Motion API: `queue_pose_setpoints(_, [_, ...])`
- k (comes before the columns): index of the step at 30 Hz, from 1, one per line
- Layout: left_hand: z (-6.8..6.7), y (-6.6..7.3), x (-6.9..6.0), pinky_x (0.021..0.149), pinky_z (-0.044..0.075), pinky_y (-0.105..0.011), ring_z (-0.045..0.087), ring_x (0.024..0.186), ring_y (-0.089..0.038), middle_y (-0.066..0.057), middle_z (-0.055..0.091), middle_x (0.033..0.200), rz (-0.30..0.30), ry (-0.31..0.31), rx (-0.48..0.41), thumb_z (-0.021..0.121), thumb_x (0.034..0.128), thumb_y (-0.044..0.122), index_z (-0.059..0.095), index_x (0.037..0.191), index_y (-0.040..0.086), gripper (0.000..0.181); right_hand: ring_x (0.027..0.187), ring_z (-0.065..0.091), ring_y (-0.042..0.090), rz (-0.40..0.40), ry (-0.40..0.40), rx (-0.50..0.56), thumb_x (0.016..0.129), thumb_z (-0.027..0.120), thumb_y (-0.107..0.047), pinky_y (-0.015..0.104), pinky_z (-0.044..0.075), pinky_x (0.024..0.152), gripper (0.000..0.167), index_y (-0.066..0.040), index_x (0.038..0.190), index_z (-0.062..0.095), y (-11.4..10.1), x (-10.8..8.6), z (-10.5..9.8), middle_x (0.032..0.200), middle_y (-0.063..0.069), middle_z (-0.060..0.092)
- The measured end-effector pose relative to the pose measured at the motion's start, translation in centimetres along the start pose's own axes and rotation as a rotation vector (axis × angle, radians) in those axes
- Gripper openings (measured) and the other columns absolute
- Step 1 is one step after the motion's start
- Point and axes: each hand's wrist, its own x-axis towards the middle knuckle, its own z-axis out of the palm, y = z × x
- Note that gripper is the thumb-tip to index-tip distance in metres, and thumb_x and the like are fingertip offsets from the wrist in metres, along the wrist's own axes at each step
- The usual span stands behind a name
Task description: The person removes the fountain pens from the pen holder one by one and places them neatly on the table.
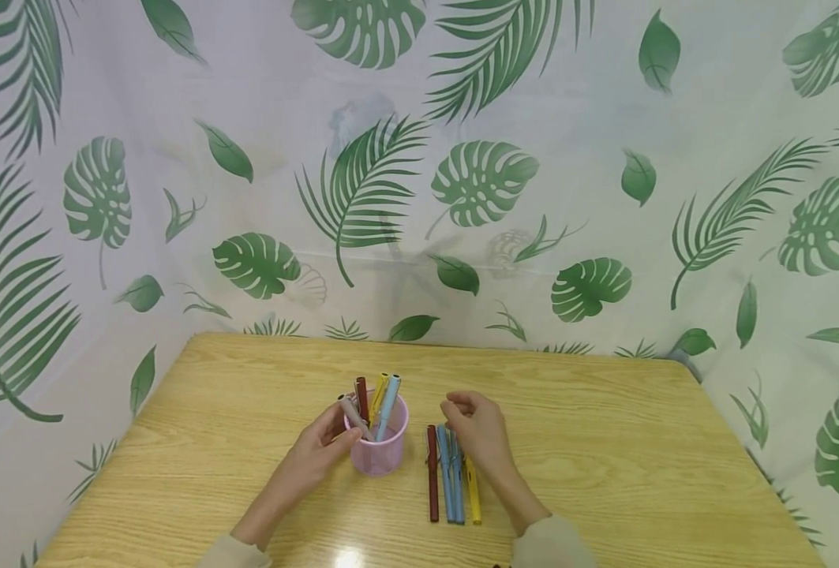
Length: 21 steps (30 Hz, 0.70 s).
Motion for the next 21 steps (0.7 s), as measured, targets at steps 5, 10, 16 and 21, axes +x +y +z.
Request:
queue_pose_setpoints(5, [0.0,0.1,0.1,0.121,0.031,-0.053,0.036,0.148,-0.039,-0.019,0.038,0.162,-0.011,0.011,0.003,0.052,0.1104,0.023,0.025,0.164,0.007,0.062,0.085,0.072,0.034,-0.035,0.004,0.023,0.098,0.067,-0.013,0.023,0.058,0.066,0.031,0.009,0.12,0.069,-0.7,0.2,0.9,0.095,0.017,0.072])
queue_pose_setpoints(10, [0.1,0.2,0.2,0.12,0.033,-0.047,0.039,0.147,-0.037,-0.02,0.04,0.16,-0.036,0.033,-0.011,0.054,0.1094,0.022,0.027,0.163,0.006,0.063,0.085,0.073,0.035,-0.075,-0.006,0.035,0.098,0.068,-0.014,0.024,0.059,0.068,0.032,0.01,0.118,0.069,-1.4,0.4,1.9,0.093,0.014,0.073])
queue_pose_setpoints(16, [0.3,0.2,0.2,0.12,0.033,-0.049,0.039,0.147,-0.038,-0.02,0.04,0.16,-0.036,0.048,-0.013,0.055,0.1091,0.022,0.027,0.163,0.005,0.064,0.081,0.067,0.019,-0.084,-0.019,0.047,0.099,0.069,-0.017,0.021,0.055,0.064,0.031,0.007,0.118,0.07,-2.2,0.5,3.0,0.093,0.011,0.072])
queue_pose_setpoints(21, [0.1,0.0,0.1,0.122,0.029,-0.053,0.037,0.148,-0.038,-0.018,0.037,0.163,-0.018,0.031,0.003,0.053,0.11,0.023,0.026,0.164,0.007,0.062,0.083,0.064,0.017,-0.086,-0.031,0.052,0.098,0.069,-0.018,0.021,0.055,0.065,0.033,0.008,0.119,0.07,-2.5,0.6,3.8,0.094,0.011,0.071])
